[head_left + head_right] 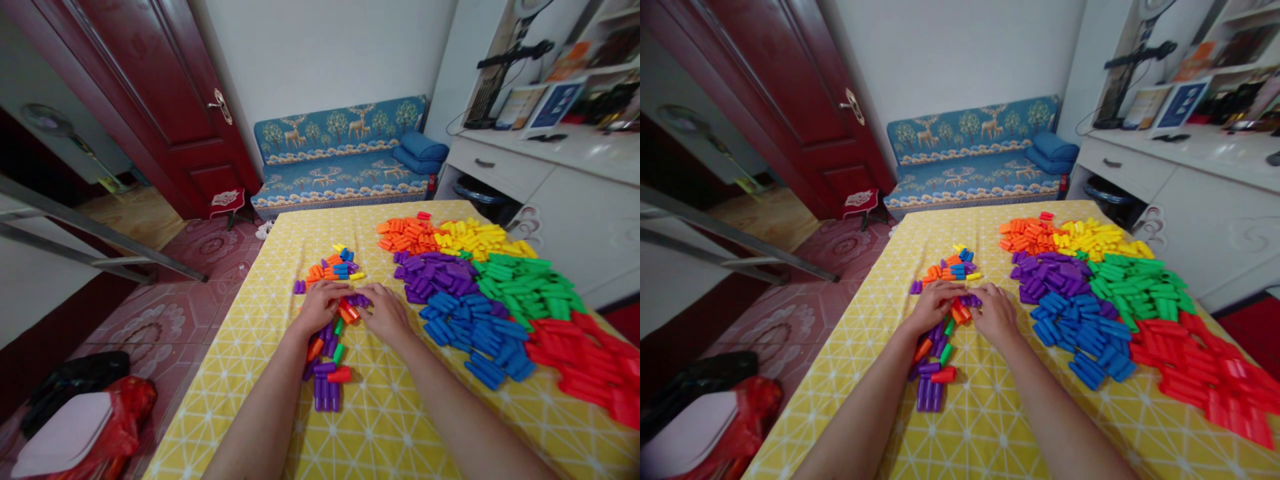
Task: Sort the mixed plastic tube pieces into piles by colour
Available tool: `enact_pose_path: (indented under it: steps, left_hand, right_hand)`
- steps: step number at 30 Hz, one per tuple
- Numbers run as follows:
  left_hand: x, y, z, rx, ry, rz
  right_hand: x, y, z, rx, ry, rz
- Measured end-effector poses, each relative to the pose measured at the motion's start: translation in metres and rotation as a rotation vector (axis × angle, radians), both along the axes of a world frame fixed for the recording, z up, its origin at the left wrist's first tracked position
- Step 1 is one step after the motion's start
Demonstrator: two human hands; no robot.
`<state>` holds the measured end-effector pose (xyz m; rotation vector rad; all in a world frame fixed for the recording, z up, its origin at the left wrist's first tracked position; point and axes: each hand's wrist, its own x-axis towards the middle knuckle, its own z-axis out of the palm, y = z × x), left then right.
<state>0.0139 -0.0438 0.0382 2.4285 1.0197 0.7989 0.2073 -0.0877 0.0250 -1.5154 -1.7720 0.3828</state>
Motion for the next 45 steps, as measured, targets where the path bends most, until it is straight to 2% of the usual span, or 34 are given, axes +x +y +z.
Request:
enact_pose_path:
  steps: [2, 5, 9, 11, 13, 15, 18, 21, 23, 25, 30, 33, 36, 38, 42, 44, 45]
  left_hand:
    - [0.0, 0.0, 0.002, -0.009, 0.012, -0.012]
    - [0.0, 0.0, 0.002, -0.039, 0.0, -0.007]
    - [0.0, 0.001, 0.0, -0.073, -0.011, 0.009]
    - [0.001, 0.001, 0.0, -0.08, -0.013, 0.026]
    - [0.001, 0.001, 0.0, -0.081, -0.015, 0.041]
    - [0.001, 0.0, 0.001, -0.079, -0.018, 0.047]
    - [0.001, 0.0, 0.001, -0.085, -0.029, 0.057]
    - [0.001, 0.001, -0.002, -0.103, -0.057, 0.071]
    - [0.001, 0.002, -0.004, -0.116, -0.085, 0.082]
    - [0.001, 0.002, -0.005, -0.131, -0.115, 0.093]
    - [0.001, 0.001, -0.004, -0.191, -0.204, 0.045]
    - [0.001, -0.001, -0.002, -0.206, -0.226, 0.015]
    - [0.001, -0.001, -0.002, -0.217, -0.233, 0.031]
    - [0.001, 0.0, -0.004, -0.222, -0.251, 0.055]
    - [0.0, 0.002, -0.007, -0.224, -0.252, 0.082]
    - [0.0, 0.002, -0.008, -0.222, -0.243, 0.088]
    - [0.0, 0.002, -0.008, -0.222, -0.237, 0.09]
  right_hand:
    - [-0.005, -0.002, -0.002, -0.018, -0.016, -0.003]
    - [-0.008, 0.001, -0.004, -0.002, 0.203, -0.035]
    - [-0.002, 0.008, 0.0, -0.001, 0.858, -0.183]
    - [0.006, 0.011, 0.006, 0.085, 1.2, -0.266]
    - [0.015, 0.013, 0.011, 0.207, 1.417, -0.289]
    - [0.024, 0.014, 0.015, 0.266, 1.52, -0.245]
    - [0.03, 0.013, 0.016, 0.256, 1.576, -0.157]
    - [0.024, 0.012, 0.012, 0.109, 1.497, -0.094]
    - [0.015, 0.009, 0.009, -0.04, 1.326, -0.073]
    - [0.003, 0.006, 0.006, -0.123, 1.106, -0.063]
    - [-0.019, -0.002, 0.0, -0.155, 0.635, 0.058]
    - [-0.023, -0.001, -0.005, -0.141, 0.571, 0.092]
    - [-0.021, 0.0, -0.007, -0.179, 0.661, 0.087]
    - [-0.018, 0.001, -0.003, -0.185, 0.818, 0.046]
    - [-0.006, 0.002, 0.009, 0.059, 1.334, -0.142]
    - [0.001, 0.003, 0.012, 0.147, 1.495, -0.182]
    - [0.003, 0.004, 0.012, 0.134, 1.516, -0.182]
